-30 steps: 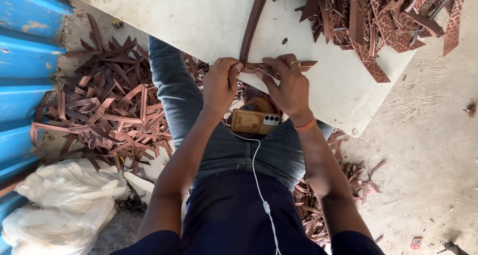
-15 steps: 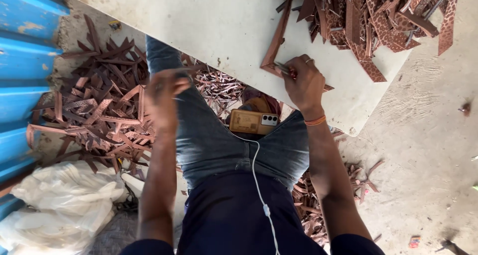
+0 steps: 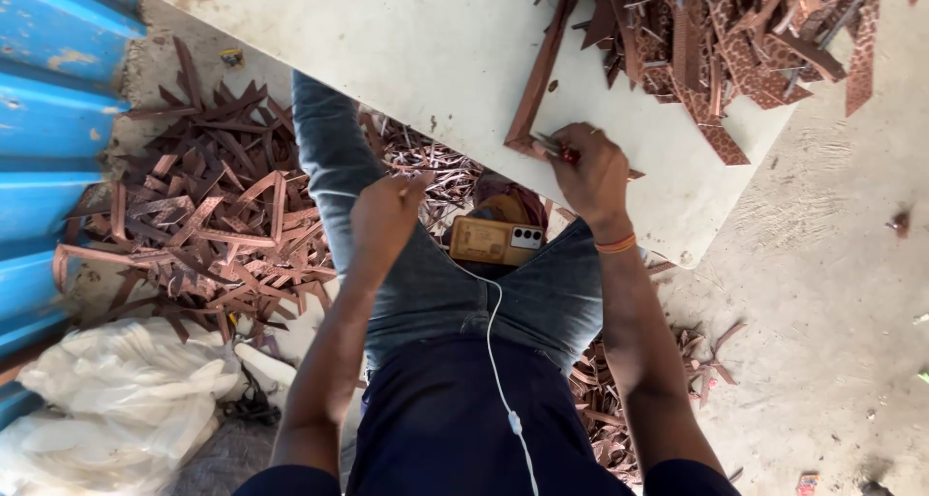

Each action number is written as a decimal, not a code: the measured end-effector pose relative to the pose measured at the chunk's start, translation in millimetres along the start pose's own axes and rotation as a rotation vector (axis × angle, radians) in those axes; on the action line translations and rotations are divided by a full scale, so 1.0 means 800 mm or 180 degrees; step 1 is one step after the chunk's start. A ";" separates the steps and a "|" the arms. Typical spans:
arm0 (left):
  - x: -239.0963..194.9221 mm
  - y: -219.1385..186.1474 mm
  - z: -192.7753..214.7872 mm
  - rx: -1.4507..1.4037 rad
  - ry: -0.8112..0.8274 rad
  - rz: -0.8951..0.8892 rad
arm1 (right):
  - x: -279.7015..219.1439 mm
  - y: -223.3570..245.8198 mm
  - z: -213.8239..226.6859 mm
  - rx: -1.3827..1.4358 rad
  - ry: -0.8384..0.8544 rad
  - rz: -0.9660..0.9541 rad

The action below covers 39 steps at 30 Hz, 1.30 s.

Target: Trimming excess material and cleaning loose threads from patterned leather straps using a nipper tool.

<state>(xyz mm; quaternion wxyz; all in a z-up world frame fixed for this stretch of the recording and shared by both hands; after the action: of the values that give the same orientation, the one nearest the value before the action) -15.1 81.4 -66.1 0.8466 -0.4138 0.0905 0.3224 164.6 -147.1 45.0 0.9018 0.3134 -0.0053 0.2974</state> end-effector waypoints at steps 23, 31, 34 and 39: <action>-0.001 -0.095 -0.036 -0.3742 0.1258 -0.1467 | -0.015 -0.010 -0.009 0.0528 -0.0103 -0.0249; -0.004 -0.009 0.004 -0.1041 0.0529 -0.1059 | -0.013 -0.014 -0.021 0.0540 -0.0070 -0.0351; 0.006 0.023 -0.039 0.0105 0.0258 -0.0559 | -0.012 0.023 -0.054 0.1178 0.0080 -0.0454; 0.028 0.067 -0.154 0.0030 0.0033 -0.1237 | -0.018 0.237 -0.036 0.2582 0.1258 0.0611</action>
<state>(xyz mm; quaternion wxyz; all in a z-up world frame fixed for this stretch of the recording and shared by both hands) -16.5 22.6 -189.0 0.8943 -0.4211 0.0148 0.1502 45.3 -19.8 125.7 0.6584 0.5764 0.2546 0.4117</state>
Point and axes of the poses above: each hand's wrist, its own x-axis towards the middle knuckle, its own z-axis out of the back of the hand, y = z × x, the point moved 8 cm from there along x, towards the middle knuckle
